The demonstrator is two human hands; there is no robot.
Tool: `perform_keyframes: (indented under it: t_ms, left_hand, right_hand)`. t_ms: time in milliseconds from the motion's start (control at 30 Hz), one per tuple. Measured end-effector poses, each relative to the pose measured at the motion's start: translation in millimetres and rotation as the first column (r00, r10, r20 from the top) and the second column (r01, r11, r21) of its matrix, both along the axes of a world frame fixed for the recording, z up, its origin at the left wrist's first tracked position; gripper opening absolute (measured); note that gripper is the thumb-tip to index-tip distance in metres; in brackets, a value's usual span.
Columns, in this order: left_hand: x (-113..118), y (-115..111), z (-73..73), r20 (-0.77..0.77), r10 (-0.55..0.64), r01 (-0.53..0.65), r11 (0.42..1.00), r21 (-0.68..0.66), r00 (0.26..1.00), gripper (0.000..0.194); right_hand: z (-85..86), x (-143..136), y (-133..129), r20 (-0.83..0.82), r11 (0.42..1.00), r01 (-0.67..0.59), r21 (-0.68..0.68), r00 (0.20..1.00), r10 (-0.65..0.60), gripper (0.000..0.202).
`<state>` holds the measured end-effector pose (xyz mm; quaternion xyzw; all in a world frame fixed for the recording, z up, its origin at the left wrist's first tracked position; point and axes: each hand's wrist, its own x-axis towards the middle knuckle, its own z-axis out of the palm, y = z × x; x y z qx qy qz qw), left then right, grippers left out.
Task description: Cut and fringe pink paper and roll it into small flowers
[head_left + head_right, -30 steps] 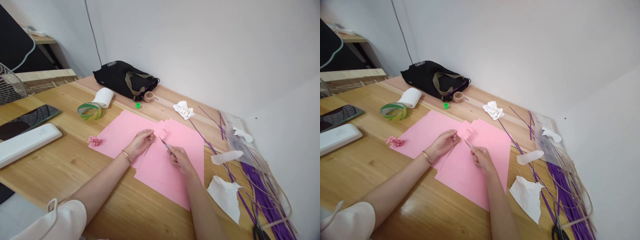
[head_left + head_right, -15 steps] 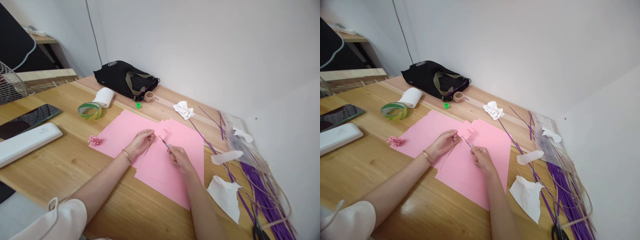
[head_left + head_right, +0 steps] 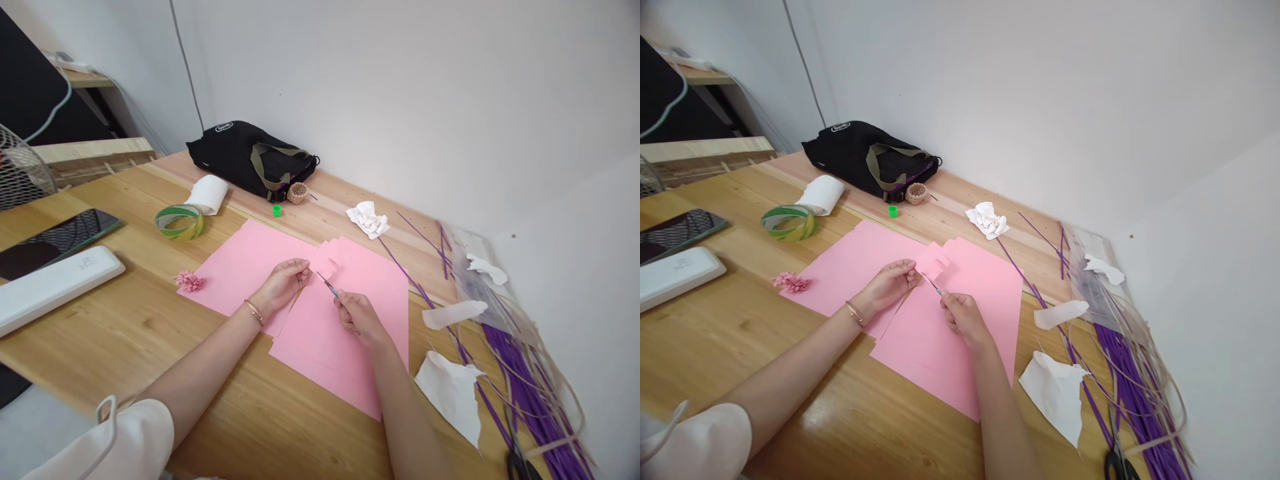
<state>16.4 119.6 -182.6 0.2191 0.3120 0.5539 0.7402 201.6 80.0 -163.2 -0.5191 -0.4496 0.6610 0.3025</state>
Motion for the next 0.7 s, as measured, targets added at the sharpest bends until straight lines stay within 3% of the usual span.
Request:
perform_keyframes:
  t_ms: [700]
  left_hand:
    - [0.5, -0.4, 1.2, 0.006, -0.004, 0.004, 1.000, 0.008, 1.000, 0.017]
  right_hand:
    - [-1.1, -0.5, -0.2, -0.005, 1.000, 0.020, 0.008, 1.000, -0.020, 0.048]
